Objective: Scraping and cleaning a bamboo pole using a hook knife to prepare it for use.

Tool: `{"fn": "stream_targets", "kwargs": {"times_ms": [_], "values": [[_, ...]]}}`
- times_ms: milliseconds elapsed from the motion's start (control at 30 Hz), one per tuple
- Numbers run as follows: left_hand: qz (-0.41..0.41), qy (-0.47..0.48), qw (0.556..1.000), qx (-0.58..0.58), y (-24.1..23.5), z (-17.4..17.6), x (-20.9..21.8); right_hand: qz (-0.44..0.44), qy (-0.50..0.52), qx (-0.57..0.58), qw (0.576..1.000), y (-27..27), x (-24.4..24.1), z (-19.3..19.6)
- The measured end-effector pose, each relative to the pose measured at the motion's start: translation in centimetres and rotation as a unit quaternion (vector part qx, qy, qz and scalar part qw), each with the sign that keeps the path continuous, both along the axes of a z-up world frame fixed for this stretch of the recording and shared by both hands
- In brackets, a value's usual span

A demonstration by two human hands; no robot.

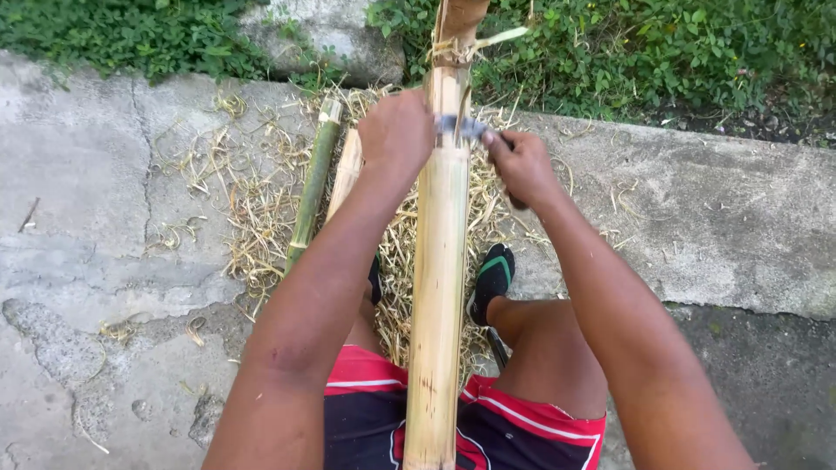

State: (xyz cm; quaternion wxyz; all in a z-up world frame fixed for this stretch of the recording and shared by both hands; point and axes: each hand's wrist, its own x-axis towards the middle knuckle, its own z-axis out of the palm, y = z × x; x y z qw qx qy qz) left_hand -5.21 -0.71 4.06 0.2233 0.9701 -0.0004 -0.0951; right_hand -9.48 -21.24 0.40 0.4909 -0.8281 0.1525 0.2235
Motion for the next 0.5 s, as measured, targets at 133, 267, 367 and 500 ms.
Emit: {"fn": "stream_targets", "kwargs": {"times_ms": [133,267,367,500], "values": [[0.016,-0.097,0.995,0.001,-0.2,-0.8,0.7,-0.012,-0.083,0.025,0.996,0.5,-0.5,-1.5],[-0.033,0.004,0.998,0.049,0.1,0.9,-5.6,-0.002,-0.057,0.002,0.998,0.0,-7.2,-1.9],[-0.042,0.004,0.997,0.06,0.5,2.6,-9.2,0.034,-0.023,-0.012,0.999,-0.3,-8.6,0.5],[-0.001,0.006,1.0,0.009,0.1,2.3,-10.0,0.063,0.039,-0.04,0.996,-0.3,-7.7,1.8]]}}
